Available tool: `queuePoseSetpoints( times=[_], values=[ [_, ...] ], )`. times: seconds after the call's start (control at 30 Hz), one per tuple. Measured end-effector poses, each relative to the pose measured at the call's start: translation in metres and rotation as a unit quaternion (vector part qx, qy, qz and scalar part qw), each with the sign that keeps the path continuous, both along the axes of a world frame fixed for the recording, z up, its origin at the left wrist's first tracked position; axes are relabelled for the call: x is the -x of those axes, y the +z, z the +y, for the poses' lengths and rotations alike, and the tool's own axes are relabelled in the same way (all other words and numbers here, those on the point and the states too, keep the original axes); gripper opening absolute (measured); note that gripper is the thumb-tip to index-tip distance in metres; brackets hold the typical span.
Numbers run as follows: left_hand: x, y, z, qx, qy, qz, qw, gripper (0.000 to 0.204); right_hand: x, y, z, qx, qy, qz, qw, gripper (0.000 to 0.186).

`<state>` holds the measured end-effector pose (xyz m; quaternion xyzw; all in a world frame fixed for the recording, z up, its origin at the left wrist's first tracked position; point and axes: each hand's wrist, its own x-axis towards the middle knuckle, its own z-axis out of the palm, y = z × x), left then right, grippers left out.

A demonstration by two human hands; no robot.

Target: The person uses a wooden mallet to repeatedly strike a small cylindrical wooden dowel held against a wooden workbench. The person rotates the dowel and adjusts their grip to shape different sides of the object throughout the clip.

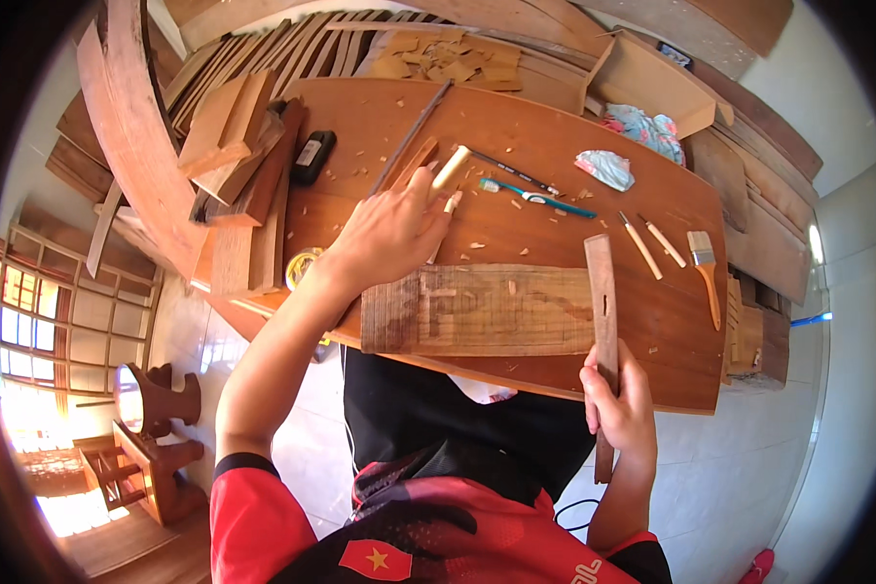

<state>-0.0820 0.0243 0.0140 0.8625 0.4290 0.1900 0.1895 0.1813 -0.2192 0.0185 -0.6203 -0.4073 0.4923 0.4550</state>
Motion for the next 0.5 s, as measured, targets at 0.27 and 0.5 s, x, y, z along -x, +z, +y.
queuePoseSetpoints(
  times=[0.27, 0.5],
  values=[
    [0.007, 0.011, -0.011, 0.125, -0.103, 0.126, 0.979, 0.043, -0.001, -0.007, 0.006, 0.002, 0.009, -0.009, 1.000, 0.022],
    [0.013, 0.008, -0.013, 0.114, -0.132, 0.123, 0.977, 0.033, -0.003, -0.011, 0.007, 0.010, 0.002, -0.017, 1.000, 0.022]
  ],
)
